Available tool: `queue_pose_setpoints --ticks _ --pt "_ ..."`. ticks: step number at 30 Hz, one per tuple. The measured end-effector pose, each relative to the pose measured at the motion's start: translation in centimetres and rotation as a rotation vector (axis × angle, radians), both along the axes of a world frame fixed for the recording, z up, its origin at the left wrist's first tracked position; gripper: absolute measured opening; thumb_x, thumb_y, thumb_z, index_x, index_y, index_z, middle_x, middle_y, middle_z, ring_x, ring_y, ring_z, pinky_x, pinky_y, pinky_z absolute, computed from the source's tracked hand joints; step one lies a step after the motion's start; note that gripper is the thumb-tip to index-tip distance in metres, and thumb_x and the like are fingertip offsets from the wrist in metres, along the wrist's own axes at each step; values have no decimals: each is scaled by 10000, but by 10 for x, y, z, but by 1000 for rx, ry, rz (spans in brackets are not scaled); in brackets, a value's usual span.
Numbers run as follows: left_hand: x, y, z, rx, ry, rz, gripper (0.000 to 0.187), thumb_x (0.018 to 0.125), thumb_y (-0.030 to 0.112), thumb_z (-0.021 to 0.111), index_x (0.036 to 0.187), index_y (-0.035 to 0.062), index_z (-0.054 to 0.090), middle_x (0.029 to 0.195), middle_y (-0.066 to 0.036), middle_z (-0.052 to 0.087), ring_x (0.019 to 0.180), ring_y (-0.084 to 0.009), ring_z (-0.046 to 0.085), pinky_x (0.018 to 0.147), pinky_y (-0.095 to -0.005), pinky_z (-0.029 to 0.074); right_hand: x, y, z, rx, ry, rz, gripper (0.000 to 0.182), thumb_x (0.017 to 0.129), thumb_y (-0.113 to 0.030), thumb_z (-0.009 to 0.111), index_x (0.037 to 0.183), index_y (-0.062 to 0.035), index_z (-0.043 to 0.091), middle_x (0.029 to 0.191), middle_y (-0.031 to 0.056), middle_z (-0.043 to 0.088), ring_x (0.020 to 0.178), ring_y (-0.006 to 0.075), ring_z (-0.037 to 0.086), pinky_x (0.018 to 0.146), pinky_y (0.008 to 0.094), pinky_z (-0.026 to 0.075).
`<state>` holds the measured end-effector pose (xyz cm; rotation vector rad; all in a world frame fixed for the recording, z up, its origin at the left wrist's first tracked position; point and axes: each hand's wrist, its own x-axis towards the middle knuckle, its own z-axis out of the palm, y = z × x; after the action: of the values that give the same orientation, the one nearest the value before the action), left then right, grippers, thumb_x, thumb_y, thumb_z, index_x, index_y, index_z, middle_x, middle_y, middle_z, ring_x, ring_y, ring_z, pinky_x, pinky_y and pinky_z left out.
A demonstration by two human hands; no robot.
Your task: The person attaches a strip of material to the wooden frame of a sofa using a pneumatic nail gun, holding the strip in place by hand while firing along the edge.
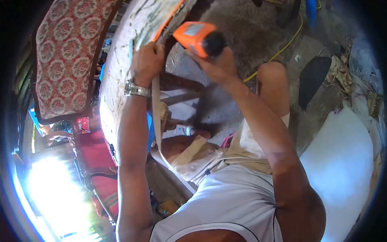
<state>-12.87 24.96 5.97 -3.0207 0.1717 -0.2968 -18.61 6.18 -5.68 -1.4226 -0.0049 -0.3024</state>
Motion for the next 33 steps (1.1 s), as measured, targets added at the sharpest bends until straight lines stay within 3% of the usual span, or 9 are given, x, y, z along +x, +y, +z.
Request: queue_pose_setpoints --ticks 4,7,9,10,13,18,21,27,33 --pt "-32 3 3 -40 41 90 319 1002 375 612 987 65 685 964 -234 742 898 -471 708 807 -583 537 -18 -42 45 240 -59 -50 293 893 -193 845 1122 -54 727 932 -10 705 808 68 638 723 261 543" --pt "-59 24 -17 -9 -65 30 230 1018 323 612 994 101 664 878 -190 735 816 -432 715 742 -552 558 -29 -68 66 583 -289 84 247 960 -180 785 1132 -34 684 971 38 720 841 149 691 812 346 582" --pt "-76 24 -34 31 -187 4 200 1027 307 602 993 119 660 866 -162 730 778 -408 716 718 -532 570 -42 -72 74 648 -286 -10 279 988 -166 753 1203 -21 649 1051 78 717 902 195 710 870 391 586" --pt "-85 18 -36 98 -159 -13 153 1031 274 599 1011 132 651 895 -133 725 768 -378 719 713 -516 582 -39 -76 60 519 -392 -24 317 993 -168 746 1243 -14 626 1103 86 702 962 194 707 887 381 581" --pt "-86 10 -41 4 -210 -38 156 1028 270 607 1023 119 645 969 -125 736 792 -382 722 720 -527 581 -54 -73 30 311 -175 -164 325 996 -197 747 1241 -16 632 1086 77 701 967 186 705 890 364 572" --pt "-72 4 -27 -3 -201 25 208 1028 309 592 1027 103 615 947 -151 737 788 -368 741 675 -520 587 -70 -60 17 301 -21 -39 292 992 -213 759 1196 -39 643 954 -15 629 791 80 567 722 282 488" --pt "-63 9 -38 -20 -283 -32 230 1023 343 603 996 115 622 867 -147 744 751 -376 737 647 -533 570 -71 -44 18 314 -45 -39 282 997 -216 752 1198 -44 651 931 -28 624 797 65 563 716 269 476" --pt "-49 17 -25 -154 -281 127 283 981 392 669 912 121 629 740 -179 720 726 -418 719 625 -554 529 -72 -42 4 248 -9 41 269 994 -195 755 1198 -37 682 975 -26 650 833 71 556 761 278 475" --pt "-42 13 -18 -246 -230 219 267 943 382 736 965 117 716 818 -157 750 776 -367 745 685 -481 553 -71 -41 -3 223 -51 7 288 968 -148 776 1208 -19 684 1080 10 698 949 107 632 873 305 515"
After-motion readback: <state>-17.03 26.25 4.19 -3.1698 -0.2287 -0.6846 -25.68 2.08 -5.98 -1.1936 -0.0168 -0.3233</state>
